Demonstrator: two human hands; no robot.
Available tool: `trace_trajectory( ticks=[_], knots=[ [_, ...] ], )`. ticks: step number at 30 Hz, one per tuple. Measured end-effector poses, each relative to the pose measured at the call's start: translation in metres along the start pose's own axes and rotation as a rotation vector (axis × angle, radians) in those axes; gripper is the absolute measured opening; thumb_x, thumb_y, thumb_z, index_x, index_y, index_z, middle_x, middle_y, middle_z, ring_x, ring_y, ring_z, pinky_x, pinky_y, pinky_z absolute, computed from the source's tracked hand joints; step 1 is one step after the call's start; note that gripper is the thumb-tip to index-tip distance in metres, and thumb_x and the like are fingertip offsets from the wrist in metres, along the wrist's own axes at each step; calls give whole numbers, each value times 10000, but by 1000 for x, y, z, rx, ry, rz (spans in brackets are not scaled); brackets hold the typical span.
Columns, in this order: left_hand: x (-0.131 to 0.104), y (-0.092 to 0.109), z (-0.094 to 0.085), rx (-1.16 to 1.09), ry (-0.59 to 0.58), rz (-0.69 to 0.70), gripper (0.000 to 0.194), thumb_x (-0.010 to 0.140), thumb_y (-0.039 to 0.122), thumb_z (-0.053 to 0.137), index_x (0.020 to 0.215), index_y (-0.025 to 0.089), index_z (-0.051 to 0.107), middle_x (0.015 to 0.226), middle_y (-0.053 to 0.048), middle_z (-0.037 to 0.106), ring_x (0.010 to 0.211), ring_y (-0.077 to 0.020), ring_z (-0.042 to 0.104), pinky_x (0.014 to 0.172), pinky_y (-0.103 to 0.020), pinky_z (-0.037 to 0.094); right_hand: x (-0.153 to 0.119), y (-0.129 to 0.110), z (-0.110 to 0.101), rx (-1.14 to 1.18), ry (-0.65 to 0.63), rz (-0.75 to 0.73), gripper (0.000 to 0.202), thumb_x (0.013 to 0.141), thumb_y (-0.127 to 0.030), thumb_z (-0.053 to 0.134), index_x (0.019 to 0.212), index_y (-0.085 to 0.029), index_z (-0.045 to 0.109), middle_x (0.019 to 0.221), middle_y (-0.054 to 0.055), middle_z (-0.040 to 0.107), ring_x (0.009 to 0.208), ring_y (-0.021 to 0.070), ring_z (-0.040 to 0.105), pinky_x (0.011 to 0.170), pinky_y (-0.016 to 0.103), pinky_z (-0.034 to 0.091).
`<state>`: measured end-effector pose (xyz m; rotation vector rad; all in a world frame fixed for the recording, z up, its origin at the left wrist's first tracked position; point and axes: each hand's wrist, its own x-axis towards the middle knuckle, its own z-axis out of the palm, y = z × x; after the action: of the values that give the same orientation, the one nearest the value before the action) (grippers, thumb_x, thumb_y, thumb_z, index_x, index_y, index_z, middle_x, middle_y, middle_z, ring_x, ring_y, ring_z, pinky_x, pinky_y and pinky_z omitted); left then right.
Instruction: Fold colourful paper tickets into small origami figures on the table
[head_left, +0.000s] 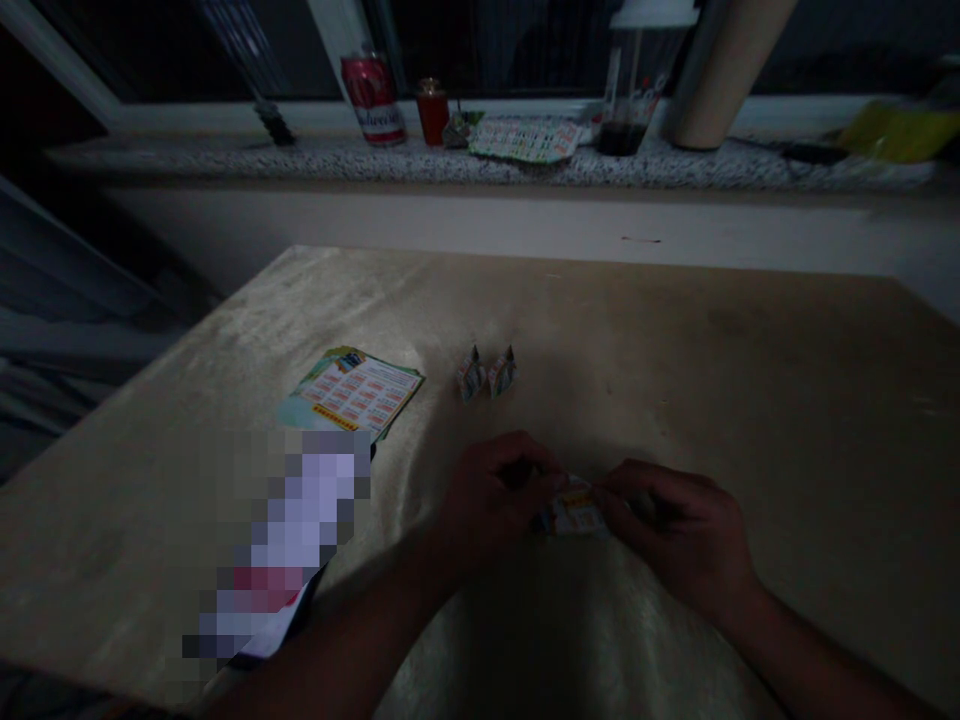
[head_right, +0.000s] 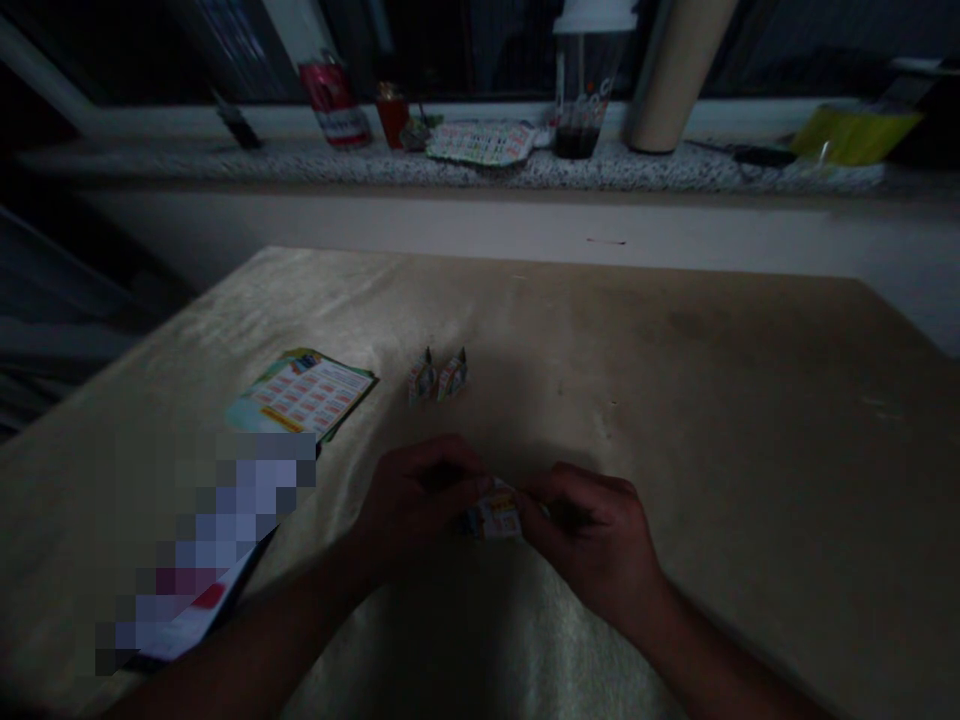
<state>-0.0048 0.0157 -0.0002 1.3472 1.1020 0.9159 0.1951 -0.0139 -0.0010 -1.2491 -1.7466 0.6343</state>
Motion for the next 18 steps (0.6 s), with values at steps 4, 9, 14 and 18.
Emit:
trace_trajectory(
  ticks=[4, 9, 14, 18],
  knots=[
    [2, 0, -2, -19, -21, -33, 116, 757, 257, 761, 759, 164, 691, 678, 6, 653, 622, -121, 607, 572, -215, 458, -1, 0, 0, -5, 1, 8, 145, 860, -229, 697, 721, -202, 728, 611, -11, 707, 432, 96, 556, 394, 202, 419],
    [2, 0, -1, 20, -53, -69, 148, 773, 301, 752, 788, 166, 694, 680, 6, 655, 610, -121, 600, 561, -218, 449, 0, -3, 0, 9, -12, 16, 110, 834, -199, 716, 726, -204, 732, 570, -33, 679, 422, 92, 557, 393, 191, 419],
    [2, 1, -1, 91, -1, -31, 215, 811, 332, 729, 956, 174, 717, 777, -19, 688, 680, -150, 635, 611, -248, 490, -2, 2, 2, 66, -47, 128, 93, 880, -237, 686, 809, -218, 742, 692, -3, 745, 556, 133, 665, 495, 214, 516],
    [5, 3, -7, 241, 96, 26, 246, 844, 301, 688, 1062, 186, 696, 863, -27, 697, 738, -163, 637, 651, -264, 502, -3, 6, 3, 42, 13, 164, 71, 904, -253, 658, 902, -219, 721, 787, 17, 767, 662, 159, 717, 589, 246, 570]
  ],
)
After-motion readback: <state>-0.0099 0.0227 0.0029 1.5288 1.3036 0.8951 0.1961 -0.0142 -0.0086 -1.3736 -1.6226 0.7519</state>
